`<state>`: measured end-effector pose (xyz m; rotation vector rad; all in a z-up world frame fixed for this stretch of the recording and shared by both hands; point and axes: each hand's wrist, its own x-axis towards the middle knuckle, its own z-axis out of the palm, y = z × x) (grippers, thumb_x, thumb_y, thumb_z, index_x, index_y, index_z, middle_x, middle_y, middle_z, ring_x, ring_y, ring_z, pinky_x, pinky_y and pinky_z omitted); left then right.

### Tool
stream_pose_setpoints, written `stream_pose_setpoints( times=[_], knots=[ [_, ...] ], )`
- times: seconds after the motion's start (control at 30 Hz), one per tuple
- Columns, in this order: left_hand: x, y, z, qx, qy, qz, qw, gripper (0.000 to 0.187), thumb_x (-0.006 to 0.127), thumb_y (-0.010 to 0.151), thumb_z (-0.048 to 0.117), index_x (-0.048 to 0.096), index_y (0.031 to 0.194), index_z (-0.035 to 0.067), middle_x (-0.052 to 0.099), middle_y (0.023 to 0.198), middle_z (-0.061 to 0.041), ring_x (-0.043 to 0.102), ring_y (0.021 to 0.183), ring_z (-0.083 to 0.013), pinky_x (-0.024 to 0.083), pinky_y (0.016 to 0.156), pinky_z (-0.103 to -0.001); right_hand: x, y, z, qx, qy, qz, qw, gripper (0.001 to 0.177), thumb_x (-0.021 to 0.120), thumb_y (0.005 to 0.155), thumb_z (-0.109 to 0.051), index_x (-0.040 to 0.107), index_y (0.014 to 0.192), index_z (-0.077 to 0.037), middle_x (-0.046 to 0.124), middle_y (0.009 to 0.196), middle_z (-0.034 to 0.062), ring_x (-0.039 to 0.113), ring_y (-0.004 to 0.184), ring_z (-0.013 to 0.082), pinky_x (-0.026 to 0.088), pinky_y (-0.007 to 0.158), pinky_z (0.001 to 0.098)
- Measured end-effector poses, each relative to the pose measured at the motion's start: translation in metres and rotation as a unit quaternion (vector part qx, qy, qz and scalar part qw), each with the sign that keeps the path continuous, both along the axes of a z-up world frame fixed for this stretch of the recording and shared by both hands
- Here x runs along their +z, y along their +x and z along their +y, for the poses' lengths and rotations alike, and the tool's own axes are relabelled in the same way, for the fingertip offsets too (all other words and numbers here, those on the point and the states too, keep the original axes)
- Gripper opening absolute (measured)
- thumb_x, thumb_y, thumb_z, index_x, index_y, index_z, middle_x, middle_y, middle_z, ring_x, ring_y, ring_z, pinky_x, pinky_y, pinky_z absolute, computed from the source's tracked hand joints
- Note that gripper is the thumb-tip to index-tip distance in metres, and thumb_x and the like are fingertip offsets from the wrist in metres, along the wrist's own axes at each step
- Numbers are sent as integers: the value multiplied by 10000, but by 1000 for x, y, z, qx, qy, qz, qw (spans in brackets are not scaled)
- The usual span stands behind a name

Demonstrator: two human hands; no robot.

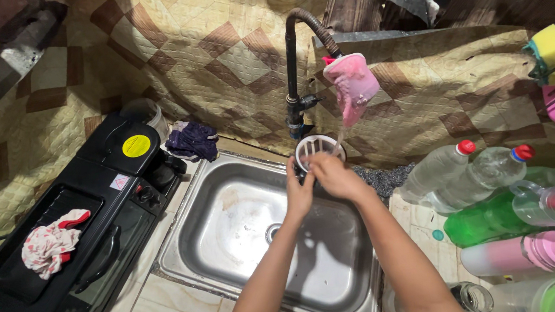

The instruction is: The person wipes a coffee machine with a cloth, fills a mug with water, spoons instant coffee powder from a jar into the mug, pours syrup from a bottle, and stirs the drink. They then open the machine, remove the filter basket, rinse it under the tap, and scrub it with a sponge and dish soap.

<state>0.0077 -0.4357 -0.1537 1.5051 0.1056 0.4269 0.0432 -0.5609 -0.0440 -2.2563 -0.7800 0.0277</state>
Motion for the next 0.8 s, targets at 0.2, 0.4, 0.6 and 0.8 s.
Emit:
stream_pose_setpoints(
  times=[0.2, 0.4, 0.6, 0.8],
  knots=[
    [-5, 3, 15, 22, 35, 14, 999, 680, 699, 934, 170, 380, 1505, -18, 556, 1417, -231, 557, 1296, -301, 440, 1077, -382, 28, -16, -9, -19, -126, 117, 985, 351, 494, 1030, -289, 692, 1238, -87, 693, 1221, 187, 644, 1160, 361, 501, 996, 438],
    [-6, -4, 5, 3, 27, 36, 999, 642, 668, 924, 159, 410, 1496, 24, 629, 1322, -201, 628, 1199, -271, 487, 1020, -363, 30, -24, -4, -38, -95, -78, 992, 316, 581, 952, -261, 735, 1160, -79, 688, 1191, 220, 618, 1158, 415, 486, 1000, 466],
    [-19, 3, 8, 0, -3, 39, 999, 581, 647, 959, 152, 432, 1476, -2, 644, 1303, -189, 631, 1179, -252, 492, 1013, -350, 33, -32, -7, -33, -122, 111, 986, 339, 580, 955, -202, 677, 1269, -120, 680, 1205, 161, 648, 1128, 376, 518, 965, 438],
    [-33, 8, 8, -37, -97, 17, 994, 591, 607, 927, 84, 427, 1481, -19, 627, 1311, -184, 618, 1172, -218, 488, 1001, -323, 34, -25, -5, -70, -88, -181, 977, 310, 719, 838, -122, 720, 1146, -82, 730, 1161, 130, 637, 1104, 339, 478, 1022, 448]
  ],
)
